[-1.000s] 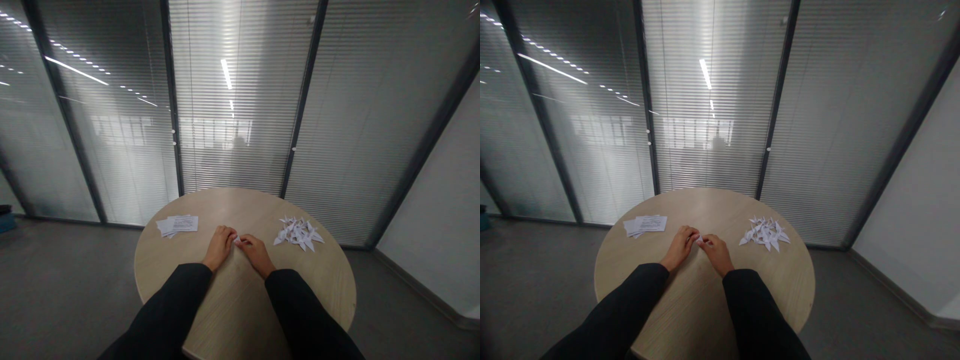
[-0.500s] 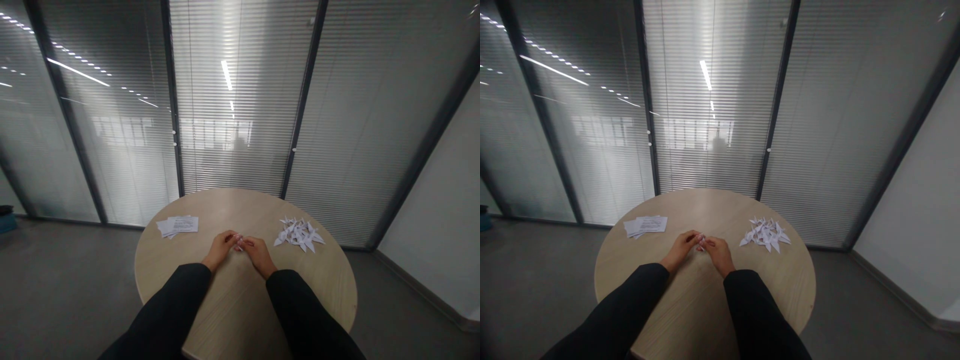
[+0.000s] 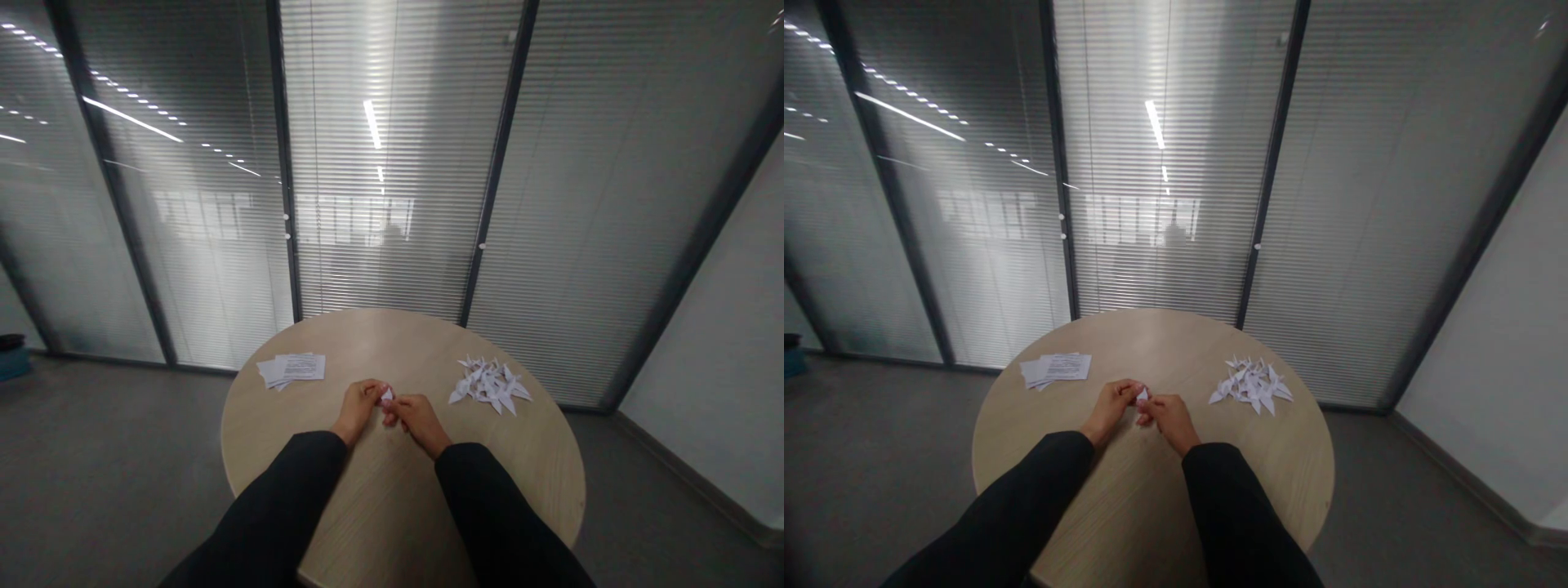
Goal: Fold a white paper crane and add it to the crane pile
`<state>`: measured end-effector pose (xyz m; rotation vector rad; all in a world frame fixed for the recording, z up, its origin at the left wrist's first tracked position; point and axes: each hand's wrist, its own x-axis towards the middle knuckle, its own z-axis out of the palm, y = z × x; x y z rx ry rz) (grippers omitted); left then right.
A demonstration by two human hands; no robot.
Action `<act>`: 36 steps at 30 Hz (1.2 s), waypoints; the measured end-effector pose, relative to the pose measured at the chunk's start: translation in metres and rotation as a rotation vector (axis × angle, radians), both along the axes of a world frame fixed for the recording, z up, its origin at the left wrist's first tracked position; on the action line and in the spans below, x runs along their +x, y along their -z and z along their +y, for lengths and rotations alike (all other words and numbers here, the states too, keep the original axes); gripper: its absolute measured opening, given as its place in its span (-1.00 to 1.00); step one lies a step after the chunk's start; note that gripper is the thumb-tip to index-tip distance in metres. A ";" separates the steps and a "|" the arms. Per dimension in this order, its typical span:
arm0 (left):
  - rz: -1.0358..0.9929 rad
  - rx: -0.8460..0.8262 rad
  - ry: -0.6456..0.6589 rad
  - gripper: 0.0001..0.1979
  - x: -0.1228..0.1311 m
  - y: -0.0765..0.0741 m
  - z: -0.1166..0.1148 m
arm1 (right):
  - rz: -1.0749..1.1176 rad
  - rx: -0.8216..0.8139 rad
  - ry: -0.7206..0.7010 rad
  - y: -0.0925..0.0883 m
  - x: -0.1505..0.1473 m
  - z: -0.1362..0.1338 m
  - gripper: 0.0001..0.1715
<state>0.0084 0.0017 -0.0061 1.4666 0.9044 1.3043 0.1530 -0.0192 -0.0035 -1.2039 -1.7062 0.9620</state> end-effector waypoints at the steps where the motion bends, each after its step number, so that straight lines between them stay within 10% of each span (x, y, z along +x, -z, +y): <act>1: 0.018 0.005 -0.015 -0.62 0.000 0.000 0.000 | -0.009 -0.005 -0.003 -0.001 0.000 -0.001 -0.58; 13: 0.089 0.035 -0.014 -0.55 -0.002 0.002 0.003 | 0.026 -0.023 -0.006 -0.002 -0.005 -0.005 -0.64; 23: 0.135 -0.007 -0.027 -0.51 0.000 0.003 0.002 | -0.224 0.562 0.314 0.006 -0.005 0.000 -0.67; 36: 0.056 -0.118 -0.009 -0.36 0.006 0.007 0.002 | -0.423 0.688 0.310 0.005 -0.003 -0.003 -0.86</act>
